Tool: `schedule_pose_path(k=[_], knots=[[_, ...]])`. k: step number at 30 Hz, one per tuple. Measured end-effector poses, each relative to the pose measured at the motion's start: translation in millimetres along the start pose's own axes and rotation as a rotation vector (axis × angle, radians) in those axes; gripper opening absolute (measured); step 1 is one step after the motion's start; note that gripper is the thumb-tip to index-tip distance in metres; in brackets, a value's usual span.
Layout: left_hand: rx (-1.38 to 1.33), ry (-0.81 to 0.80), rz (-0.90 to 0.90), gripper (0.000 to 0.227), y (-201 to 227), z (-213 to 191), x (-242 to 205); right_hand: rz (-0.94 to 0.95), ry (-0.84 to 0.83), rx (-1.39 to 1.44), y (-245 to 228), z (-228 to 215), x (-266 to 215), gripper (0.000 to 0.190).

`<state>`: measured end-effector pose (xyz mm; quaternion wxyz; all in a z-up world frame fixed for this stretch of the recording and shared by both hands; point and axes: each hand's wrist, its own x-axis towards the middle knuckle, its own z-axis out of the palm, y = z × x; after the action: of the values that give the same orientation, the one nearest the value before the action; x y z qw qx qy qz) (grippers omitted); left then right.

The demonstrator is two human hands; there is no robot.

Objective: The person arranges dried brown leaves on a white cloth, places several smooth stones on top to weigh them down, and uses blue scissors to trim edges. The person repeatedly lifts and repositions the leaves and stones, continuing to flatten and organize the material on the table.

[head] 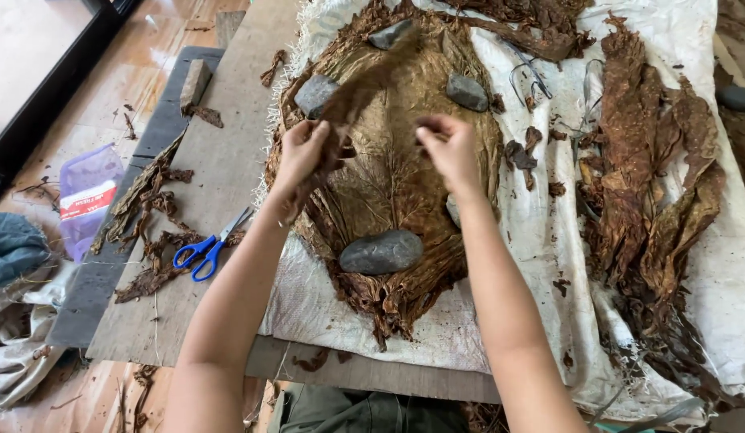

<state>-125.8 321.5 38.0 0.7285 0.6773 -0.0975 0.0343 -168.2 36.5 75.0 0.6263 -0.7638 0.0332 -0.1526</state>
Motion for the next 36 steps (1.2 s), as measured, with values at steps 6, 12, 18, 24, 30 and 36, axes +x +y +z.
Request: schedule_pose_path(k=[6, 12, 18, 24, 30, 36], knots=[[0.016, 0.005, 0.005, 0.035, -11, 6, 4, 0.066, 0.043, 0.143, -3, -18, 0, 0.021], [0.026, -0.171, -0.030, 0.032, 0, 49, -17, 0.061, -0.225, 0.135, -3, 39, -31, 0.051], [-0.239, -0.147, -0.117, 0.031, 28, 48, -20, -0.175, -0.078, 0.203, -3, 25, -11, 0.059], [-0.297, -0.064, -0.186, 0.025, 22, 36, -12, -0.258, -0.051, 0.139, -5, -5, -2, 0.053], [-0.344, -0.091, -0.341, 0.024, 18, 42, -13, -0.192, -0.041, 0.131, 14, -11, 11, 0.040], [-0.410, -0.101, -0.378, 0.019, 5, 42, -19, -0.254, 0.074, -0.363, 55, 8, 26, 0.015]])
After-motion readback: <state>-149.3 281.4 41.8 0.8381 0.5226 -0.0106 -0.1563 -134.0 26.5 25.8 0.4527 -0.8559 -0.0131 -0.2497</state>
